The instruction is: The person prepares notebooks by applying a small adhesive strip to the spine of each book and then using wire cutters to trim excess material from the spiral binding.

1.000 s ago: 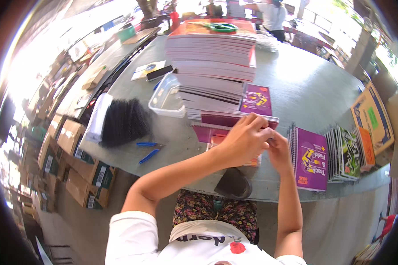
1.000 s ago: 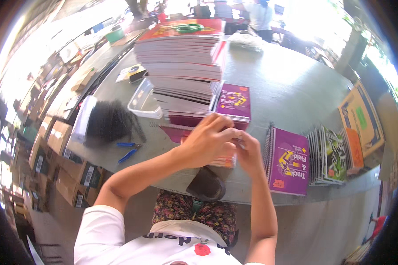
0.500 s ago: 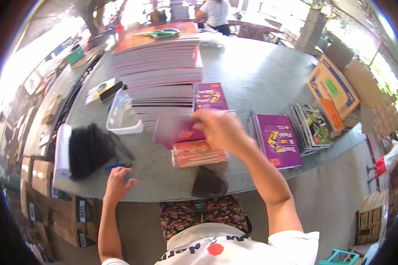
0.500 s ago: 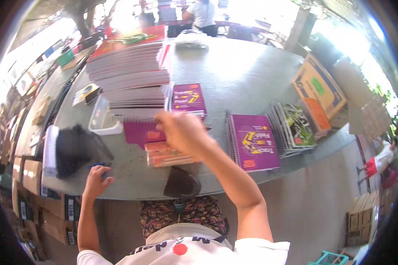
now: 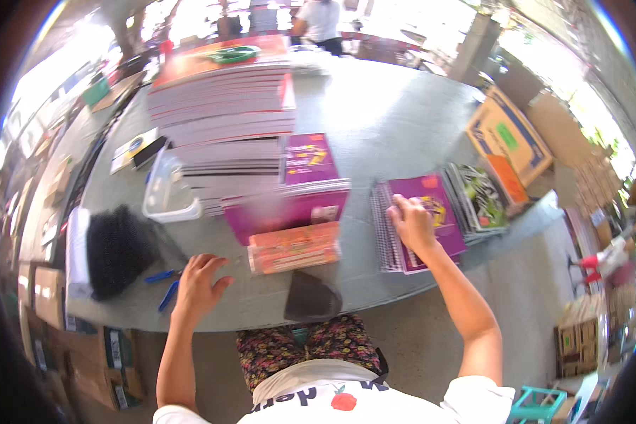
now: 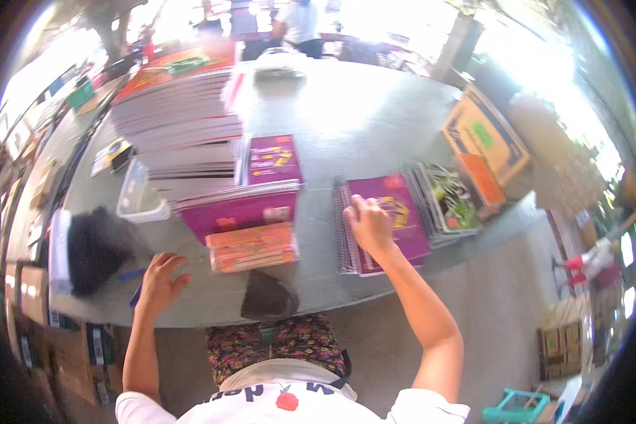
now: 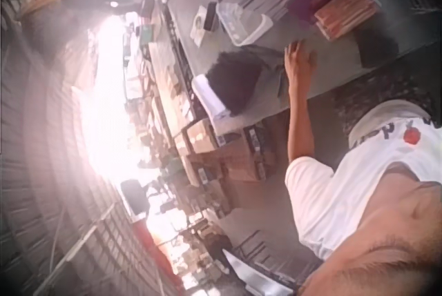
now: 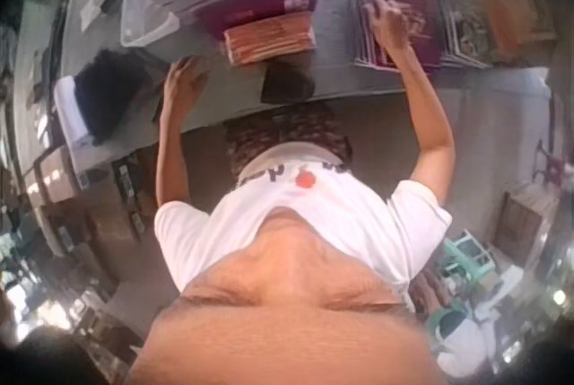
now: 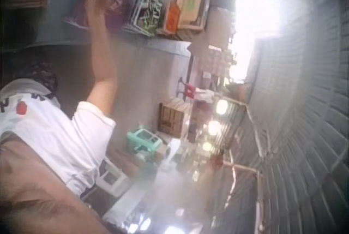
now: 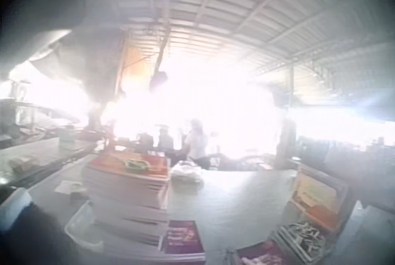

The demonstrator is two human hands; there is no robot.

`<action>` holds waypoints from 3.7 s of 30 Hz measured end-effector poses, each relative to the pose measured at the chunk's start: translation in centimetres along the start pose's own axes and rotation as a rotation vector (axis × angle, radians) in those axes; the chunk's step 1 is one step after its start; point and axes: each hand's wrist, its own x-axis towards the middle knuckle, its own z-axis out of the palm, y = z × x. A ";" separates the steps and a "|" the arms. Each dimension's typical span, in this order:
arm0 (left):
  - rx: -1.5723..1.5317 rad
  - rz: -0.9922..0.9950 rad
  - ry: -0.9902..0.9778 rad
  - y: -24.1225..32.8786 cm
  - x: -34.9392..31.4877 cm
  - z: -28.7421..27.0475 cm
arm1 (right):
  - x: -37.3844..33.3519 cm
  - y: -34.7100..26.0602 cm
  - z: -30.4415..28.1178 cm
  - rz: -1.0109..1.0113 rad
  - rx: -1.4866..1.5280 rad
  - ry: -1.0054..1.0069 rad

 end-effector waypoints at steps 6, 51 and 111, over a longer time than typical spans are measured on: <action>-0.126 -0.214 0.152 -8.5 0.5 -1.7 | 1.9 -0.6 -2.3 0.143 0.378 -0.293; -0.399 -0.111 0.499 5.2 4.3 -1.0 | 4.7 -23.3 1.7 -0.430 0.431 0.226; 0.048 -0.021 0.335 6.4 2.9 -2.2 | 4.3 -18.2 -0.8 -0.346 0.580 -0.021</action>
